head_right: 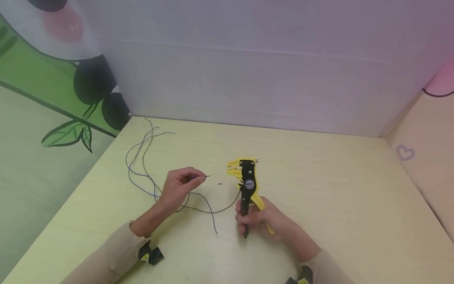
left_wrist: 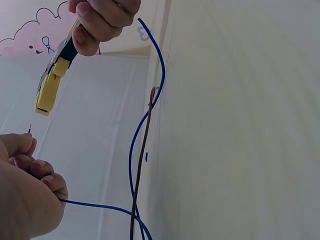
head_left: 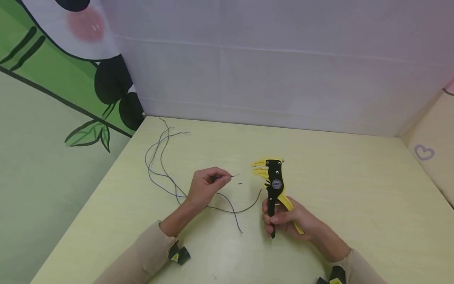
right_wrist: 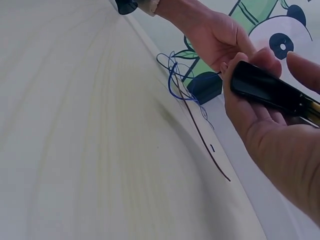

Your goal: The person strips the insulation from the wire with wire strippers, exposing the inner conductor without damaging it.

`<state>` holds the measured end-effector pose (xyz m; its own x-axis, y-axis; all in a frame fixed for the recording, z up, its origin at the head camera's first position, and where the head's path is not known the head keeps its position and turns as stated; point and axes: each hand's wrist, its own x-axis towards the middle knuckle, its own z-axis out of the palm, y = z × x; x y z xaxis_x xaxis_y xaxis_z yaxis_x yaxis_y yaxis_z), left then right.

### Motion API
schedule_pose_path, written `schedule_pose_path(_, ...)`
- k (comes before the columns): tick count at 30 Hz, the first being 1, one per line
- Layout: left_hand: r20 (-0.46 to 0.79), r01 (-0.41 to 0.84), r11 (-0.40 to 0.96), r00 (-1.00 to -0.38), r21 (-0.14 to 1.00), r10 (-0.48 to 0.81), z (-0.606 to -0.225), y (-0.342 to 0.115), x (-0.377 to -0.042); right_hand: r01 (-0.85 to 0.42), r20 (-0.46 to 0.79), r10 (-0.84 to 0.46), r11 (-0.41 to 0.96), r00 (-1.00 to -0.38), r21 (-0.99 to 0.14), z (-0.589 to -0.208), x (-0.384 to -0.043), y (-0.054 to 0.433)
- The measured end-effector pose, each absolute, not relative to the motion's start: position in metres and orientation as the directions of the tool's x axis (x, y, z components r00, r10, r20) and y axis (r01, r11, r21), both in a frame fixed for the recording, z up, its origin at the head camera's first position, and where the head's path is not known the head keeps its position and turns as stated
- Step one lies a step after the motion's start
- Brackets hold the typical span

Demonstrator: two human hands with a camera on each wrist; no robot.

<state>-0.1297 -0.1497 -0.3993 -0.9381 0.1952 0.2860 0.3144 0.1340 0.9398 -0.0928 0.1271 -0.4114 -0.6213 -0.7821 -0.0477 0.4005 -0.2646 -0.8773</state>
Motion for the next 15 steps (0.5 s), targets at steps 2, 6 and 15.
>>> schedule_pose_path(2,0.282,0.309,0.126,-0.939,0.942,0.197,-0.399,-0.150,-0.130,0.413,-0.040,-0.792,-0.275,-0.609,-0.868,-0.411,-0.092,0.130)
schedule_pose_path(6,0.269,0.296,0.128,-0.943,0.947,0.196,-0.398,-0.150,-0.131,0.424,-0.022,-0.800,-0.295,-0.600,-0.856,-0.413,-0.091,0.136)
schedule_pose_path(15,0.239,0.270,0.148,-0.951,0.951,0.198,-0.398,-0.151,-0.133,0.416,-0.030,-0.758,-0.324,-0.652,-0.849,-0.416,-0.087,0.154)
